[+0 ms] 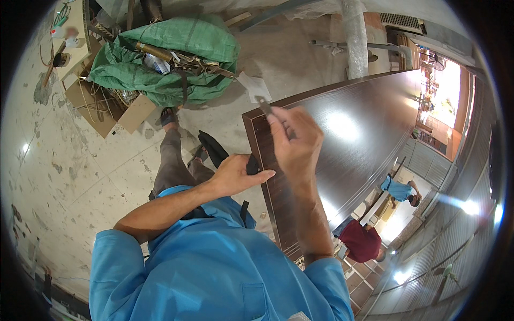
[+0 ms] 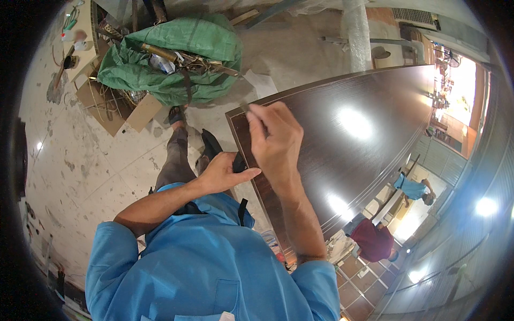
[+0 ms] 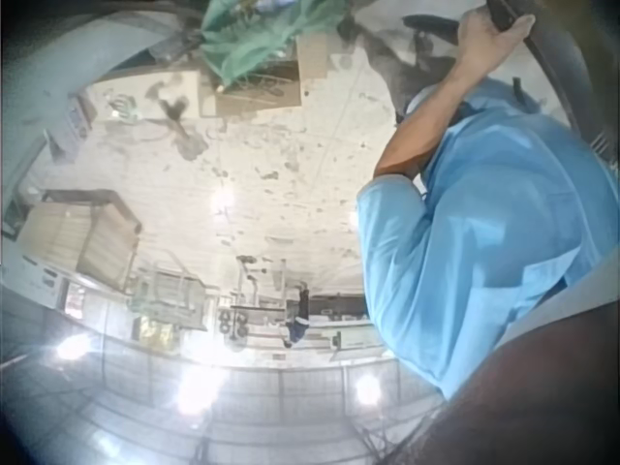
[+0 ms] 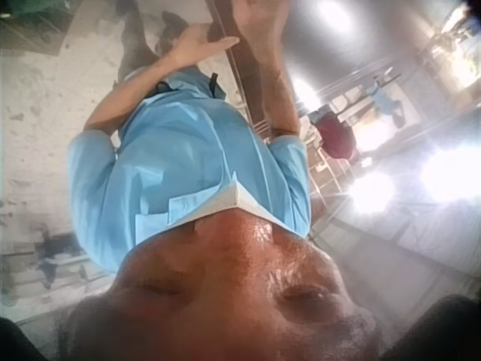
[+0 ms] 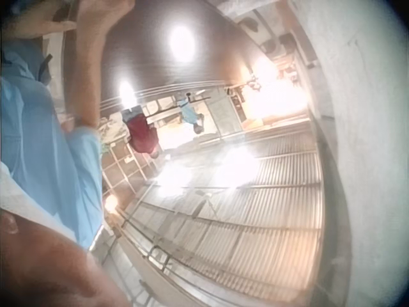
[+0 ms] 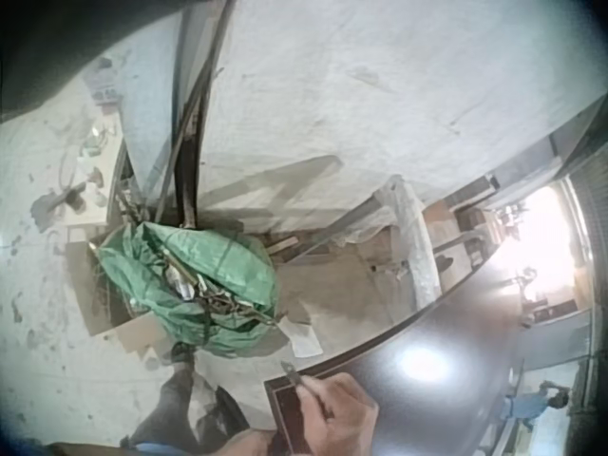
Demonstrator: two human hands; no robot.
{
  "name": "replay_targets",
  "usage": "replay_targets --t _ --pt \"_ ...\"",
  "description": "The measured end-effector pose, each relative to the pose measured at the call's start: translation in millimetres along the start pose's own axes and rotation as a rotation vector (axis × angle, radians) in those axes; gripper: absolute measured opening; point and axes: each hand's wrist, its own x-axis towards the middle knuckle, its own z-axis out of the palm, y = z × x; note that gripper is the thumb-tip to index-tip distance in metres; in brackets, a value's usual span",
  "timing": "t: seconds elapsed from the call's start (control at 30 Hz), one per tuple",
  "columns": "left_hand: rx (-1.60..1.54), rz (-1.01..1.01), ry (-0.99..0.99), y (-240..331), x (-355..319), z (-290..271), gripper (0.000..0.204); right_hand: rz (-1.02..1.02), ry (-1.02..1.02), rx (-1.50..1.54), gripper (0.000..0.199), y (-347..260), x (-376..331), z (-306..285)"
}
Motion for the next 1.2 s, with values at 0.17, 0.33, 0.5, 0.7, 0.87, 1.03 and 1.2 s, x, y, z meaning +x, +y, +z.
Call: replay_targets --t 0.17,0.33,0.5,0.7,0.87,1.03,1.2 --pt "0.08 -0.009 -0.025 6.8 2.7 -5.5 0.06 0.146 0.025 0.048 0.013 -1.3 5.8 -4.7" --pt "0.084 -0.06 -0.068 15.1 1.2 -8.6 0.059 0.115 -0.072 0.144 0.013 -11.1 2.7 2.5" --pt "0.109 -0.123 -0.063 13.6 0.1 -9.0 0.063 0.155 -0.066 0.125 0.011 -9.9 5.1 -2.0" --pt "0.132 -0.06 -0.064 4.8 1.9 -4.6 0.059 0.232 0.02 0.044 0.01 -8.3 7.3 -9.6" --pt "0.099 -0.058 -0.035 8.7 -0.7 -5.3 0.067 0.129 -0.137 0.145 0.01 -0.4 8.4 -8.9" --pt "0.13 -0.084 -0.062 2.3 2.8 -4.1 0.067 0.165 0.009 0.031 0.01 6.3 21.8 -16.0" --pt "0.128 -0.076 -0.035 1.6 1.1 -0.8 0.064 0.036 -0.216 0.188 0.011 3.1 27.4 -21.3"
